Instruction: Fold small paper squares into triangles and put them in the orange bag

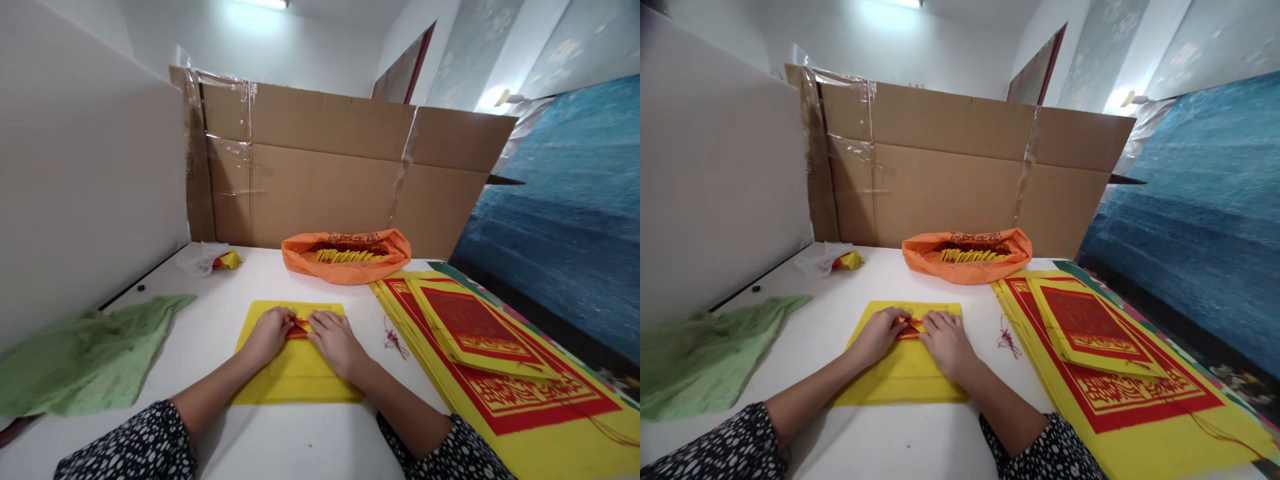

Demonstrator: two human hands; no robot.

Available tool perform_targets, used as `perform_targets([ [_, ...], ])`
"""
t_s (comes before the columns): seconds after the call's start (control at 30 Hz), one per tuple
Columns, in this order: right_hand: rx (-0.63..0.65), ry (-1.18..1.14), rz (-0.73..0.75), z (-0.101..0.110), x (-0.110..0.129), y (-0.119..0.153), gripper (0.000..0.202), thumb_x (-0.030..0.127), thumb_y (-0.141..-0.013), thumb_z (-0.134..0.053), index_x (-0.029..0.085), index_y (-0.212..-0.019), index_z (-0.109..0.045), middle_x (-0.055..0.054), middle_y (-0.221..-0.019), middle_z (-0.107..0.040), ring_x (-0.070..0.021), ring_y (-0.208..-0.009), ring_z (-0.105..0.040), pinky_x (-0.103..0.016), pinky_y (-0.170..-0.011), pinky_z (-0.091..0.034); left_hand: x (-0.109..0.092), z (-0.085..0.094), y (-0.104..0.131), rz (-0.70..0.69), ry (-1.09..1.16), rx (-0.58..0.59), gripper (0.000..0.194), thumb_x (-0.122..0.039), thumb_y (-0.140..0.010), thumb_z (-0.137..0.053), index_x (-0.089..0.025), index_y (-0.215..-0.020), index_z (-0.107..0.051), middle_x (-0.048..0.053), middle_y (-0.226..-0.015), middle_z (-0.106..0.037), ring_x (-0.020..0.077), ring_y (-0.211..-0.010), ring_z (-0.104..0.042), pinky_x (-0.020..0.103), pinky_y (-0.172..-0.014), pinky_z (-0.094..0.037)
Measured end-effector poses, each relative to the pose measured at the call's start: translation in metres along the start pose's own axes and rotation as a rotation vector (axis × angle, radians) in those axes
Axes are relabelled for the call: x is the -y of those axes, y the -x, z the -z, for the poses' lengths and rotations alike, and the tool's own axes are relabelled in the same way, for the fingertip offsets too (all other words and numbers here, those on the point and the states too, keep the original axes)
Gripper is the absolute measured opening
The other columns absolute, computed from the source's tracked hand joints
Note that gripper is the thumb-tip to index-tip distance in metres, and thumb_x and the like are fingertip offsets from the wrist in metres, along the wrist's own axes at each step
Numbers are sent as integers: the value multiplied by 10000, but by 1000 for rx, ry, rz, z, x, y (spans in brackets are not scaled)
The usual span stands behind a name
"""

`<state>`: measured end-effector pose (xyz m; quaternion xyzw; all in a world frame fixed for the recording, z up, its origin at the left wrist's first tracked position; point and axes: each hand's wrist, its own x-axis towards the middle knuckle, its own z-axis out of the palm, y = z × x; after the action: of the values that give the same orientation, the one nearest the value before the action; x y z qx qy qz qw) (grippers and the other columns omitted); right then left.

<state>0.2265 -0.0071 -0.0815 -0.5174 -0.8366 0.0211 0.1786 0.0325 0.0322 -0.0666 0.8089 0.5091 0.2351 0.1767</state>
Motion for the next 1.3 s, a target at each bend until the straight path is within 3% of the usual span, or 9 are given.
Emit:
perform_targets([
  [0.2,-1,38,-34,-1,4,-3,408,325,-1007,-358,212,-1368,-510,-88,-1413,-511,-266,-1268,-446,-457,-1015,-363,5,-2,-4,-30,-70,-20,222,-162,-888,-505,-155,-932,-723,100,-874,-660,250,-859,-618,332,-771,-460],
  [0.77,78,-7,-83,-3,5,-3,442,338,-1019,-289,225,-1410,-461,-93,-1499,-395,-243,-1393,-327,-450,-1112,-270,10,-5,-7,-19,6,-44,177,-124,-858,-531,-161,-896,-700,79,-863,-673,228,-824,-618,307,-747,-444],
  [0.9,122,-56,-35,-2,9,-1,483,357,-1024,-247,203,-1465,-368,-62,-1546,-302,-218,-1440,-217,-452,-1162,-182,11,-6,-9,-7,3,-46,161,-114,-840,-546,-167,-896,-687,61,-836,-630,207,-789,-594,301,-741,-438],
  [1.03,227,-139,72,4,13,4,581,485,-1009,-226,204,-1517,-225,-41,-1578,-190,-229,-1466,-95,-492,-1182,-97,12,-4,-9,-61,-125,-60,177,-143,-851,-557,-193,-899,-720,74,-871,-594,228,-858,-548,341,-793,-416],
  [1.17,270,-173,107,11,10,9,668,595,-964,-294,259,-1527,-165,-59,-1595,-88,-284,-1467,-18,-563,-1159,-69,25,10,-7,-222,-179,70,204,-341,-890,-588,-325,-1031,-735,81,-1124,-594,290,-1059,-478,424,-897,-363],
  [1.3,302,-180,165,12,3,9,622,636,-903,-433,379,-1460,-331,-45,-1604,-90,-313,-1461,-60,-599,-1130,-90,41,33,-9,-264,-90,256,371,-511,-823,-641,-401,-1178,-660,55,-1346,-507,336,-1195,-410,465,-995,-311],
])
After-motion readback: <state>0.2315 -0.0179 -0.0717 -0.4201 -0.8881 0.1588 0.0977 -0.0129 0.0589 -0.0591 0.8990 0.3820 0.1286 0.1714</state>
